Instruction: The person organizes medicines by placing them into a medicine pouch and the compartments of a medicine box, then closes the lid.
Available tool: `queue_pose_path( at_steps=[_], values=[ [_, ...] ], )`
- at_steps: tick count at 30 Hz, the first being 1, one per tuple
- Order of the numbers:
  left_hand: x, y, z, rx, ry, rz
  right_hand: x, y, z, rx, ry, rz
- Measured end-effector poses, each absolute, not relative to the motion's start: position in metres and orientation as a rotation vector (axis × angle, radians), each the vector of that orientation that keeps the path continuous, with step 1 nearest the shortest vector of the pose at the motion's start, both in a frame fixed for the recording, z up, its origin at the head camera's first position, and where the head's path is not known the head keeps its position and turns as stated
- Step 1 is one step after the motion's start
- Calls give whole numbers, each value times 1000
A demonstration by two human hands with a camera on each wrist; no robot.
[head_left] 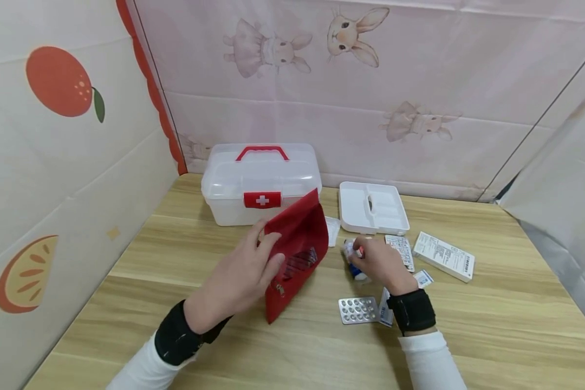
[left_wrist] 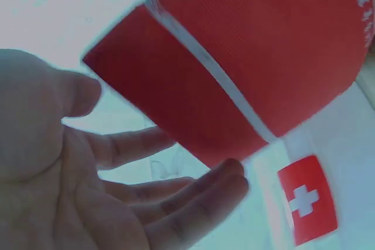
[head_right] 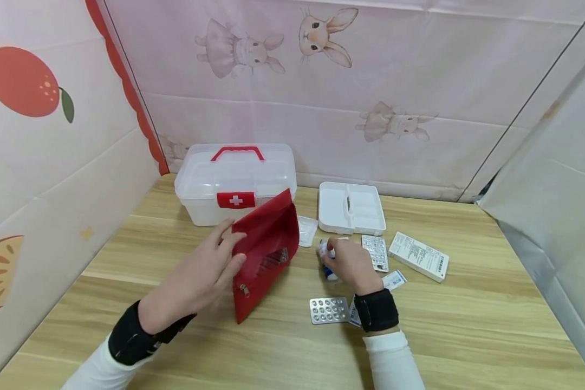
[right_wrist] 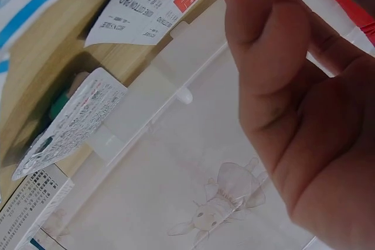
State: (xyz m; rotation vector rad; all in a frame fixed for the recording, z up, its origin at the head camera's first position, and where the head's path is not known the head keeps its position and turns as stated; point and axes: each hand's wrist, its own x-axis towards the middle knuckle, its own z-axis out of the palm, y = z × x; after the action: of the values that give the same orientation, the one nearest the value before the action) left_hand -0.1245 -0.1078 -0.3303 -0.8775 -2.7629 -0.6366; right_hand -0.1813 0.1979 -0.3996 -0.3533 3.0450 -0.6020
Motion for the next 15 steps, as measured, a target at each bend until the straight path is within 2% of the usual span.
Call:
queue_pose_path(
  at_steps=[15],
  values=[
    [-147, -107, -349, -790, -3037, -749, -178, 191, -402, -372, 3049, -602]
  ],
)
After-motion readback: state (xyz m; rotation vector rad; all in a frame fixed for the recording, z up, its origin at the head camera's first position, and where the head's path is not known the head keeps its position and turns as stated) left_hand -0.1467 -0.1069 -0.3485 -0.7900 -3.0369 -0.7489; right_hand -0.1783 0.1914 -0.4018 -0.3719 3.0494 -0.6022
